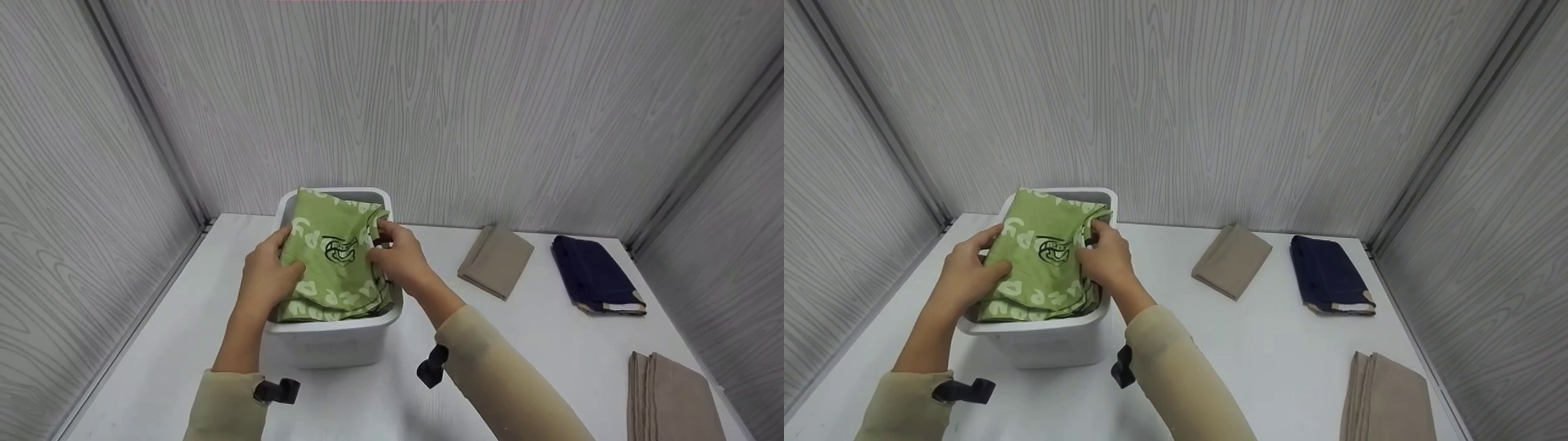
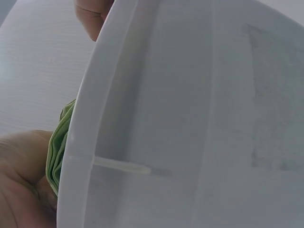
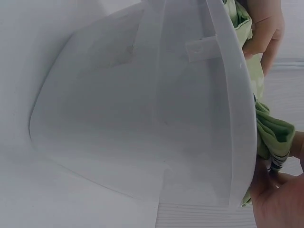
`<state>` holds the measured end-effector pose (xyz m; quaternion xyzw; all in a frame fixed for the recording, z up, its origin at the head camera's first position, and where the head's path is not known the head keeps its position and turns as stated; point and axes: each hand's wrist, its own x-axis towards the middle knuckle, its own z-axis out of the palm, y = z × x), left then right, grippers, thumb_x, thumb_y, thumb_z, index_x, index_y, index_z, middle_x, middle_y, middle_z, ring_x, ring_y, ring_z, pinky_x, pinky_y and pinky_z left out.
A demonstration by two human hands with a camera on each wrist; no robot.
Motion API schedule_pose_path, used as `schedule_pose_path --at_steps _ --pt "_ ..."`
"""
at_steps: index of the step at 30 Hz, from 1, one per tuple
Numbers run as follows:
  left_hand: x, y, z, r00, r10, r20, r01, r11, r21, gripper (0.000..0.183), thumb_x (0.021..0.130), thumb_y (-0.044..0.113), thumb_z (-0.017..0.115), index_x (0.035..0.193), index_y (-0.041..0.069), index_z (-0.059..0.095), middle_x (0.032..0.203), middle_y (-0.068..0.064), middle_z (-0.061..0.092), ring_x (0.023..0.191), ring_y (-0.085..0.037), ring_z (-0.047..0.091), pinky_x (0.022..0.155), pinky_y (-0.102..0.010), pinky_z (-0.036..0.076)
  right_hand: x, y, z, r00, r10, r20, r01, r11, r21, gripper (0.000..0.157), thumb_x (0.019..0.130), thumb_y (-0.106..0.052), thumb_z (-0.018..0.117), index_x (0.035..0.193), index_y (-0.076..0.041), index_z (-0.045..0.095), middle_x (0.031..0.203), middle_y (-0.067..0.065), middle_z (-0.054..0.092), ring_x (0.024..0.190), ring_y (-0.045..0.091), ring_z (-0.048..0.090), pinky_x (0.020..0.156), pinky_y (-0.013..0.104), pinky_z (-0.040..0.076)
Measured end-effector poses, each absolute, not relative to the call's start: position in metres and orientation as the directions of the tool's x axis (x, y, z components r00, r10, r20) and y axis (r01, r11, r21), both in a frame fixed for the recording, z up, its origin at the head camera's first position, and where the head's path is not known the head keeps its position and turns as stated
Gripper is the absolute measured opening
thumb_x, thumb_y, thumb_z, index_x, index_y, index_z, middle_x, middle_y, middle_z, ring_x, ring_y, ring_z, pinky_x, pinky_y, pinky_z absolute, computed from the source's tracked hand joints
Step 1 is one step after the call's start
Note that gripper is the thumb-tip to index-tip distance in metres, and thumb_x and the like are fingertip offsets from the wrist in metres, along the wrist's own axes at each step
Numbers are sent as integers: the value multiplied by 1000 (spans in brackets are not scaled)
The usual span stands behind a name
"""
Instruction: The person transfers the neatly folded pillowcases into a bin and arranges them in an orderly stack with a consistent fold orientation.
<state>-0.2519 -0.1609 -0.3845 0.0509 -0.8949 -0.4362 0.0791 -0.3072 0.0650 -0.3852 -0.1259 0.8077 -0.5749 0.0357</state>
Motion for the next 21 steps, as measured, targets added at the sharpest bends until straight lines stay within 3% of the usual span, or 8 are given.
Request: schedule_pose_path --at_steps 13,21 --pt "-251 -160 -388 -977 -159 142 0 665 747 73 85 6 56 155 5 34 152 -23 42 131 -39 47 105 -56 40 -305 62 -384 -968 -232 92 -185 417 -890 70 79 2 61 147 -7 47 119 12 65 108 22 62 92 38 54" --pt "-254 -158 -390 -975 -161 152 5 673 740 72 86 7 56 154 7 36 151 -23 44 132 -40 47 105 -57 39 -306 63 -383 -968 -209 136 -223 477 -850 68 76 3 63 143 -7 53 110 10 68 96 20 63 85 36 55"
